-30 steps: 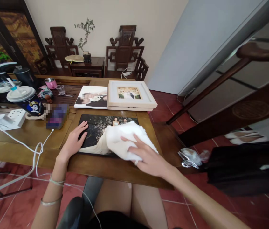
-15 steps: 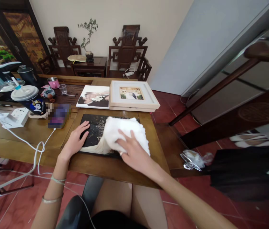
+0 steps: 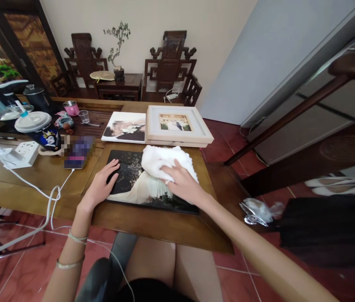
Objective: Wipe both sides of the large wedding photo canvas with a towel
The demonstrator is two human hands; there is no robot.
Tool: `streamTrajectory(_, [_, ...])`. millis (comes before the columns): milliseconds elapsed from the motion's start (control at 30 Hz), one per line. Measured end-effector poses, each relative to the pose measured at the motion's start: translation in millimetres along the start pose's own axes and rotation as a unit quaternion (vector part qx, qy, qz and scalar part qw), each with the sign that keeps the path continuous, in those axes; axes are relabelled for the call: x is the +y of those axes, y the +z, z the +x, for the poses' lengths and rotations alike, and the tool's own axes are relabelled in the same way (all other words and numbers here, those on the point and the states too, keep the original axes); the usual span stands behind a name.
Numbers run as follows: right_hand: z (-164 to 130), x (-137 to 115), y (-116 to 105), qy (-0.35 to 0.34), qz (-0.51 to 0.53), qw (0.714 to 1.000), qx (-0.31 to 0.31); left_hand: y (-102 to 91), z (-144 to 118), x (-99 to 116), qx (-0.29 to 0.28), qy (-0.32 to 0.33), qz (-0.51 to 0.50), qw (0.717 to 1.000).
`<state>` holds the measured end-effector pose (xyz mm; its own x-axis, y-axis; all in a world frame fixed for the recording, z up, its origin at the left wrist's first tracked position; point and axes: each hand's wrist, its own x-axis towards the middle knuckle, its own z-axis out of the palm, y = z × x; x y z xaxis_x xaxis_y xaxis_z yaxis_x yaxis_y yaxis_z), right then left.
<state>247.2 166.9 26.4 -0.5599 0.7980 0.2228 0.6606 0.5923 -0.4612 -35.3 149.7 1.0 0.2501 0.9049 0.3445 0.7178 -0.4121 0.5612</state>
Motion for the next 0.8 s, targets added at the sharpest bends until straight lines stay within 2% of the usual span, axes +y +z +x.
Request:
streamTrajectory(67, [10.3,-0.1,3.1,0.019,-0.007,1.0,0.009,-0.2,0.0,0.5,0.0,-0.002,0.001,1.0])
streamTrajectory(133, [9.7,-10.4,8.1,0.02,-0.022,1.0,0.001,-0.2,-0.1,0.8,0.001,-0.005,0.002,1.0])
streamTrajectory(300, [-28.6,-59.7,22.0,-0.048,0.023,0.995,-0.08,0.0,0.1,0.9,-0.008,-0.014,0.003,1.0])
streamTrajectory(400, [-50.1,-77.3,22.0,-0.107,0.06,0.984,-0.128,-0.2,0.2,0.9,-0.012,-0.013,0.002,1.0])
streamTrajectory(500, [-54.8,-71.0,14.6,-0.139,0.066,0.977,-0.145,-0.3,0.2,0.6,-0.013,-0.008,0.001,1.0])
streamTrajectory(567, [-49.2,-57.4,8.7,-0.128,0.056,0.981,-0.135,-0.1,0.1,0.2,-0.015,-0.008,0.002,1.0])
streamTrajectory(700, [-22.2,-29.3,3.8,-0.067,0.014,0.994,-0.084,0.9,0.2,-0.9,-0.016,-0.009,0.0,1.0])
streamTrajectory(800, [8.3,-24.8,9.8,0.01,-0.033,0.997,-0.075,1.0,0.4,0.0,-0.016,-0.01,-0.01,1.0])
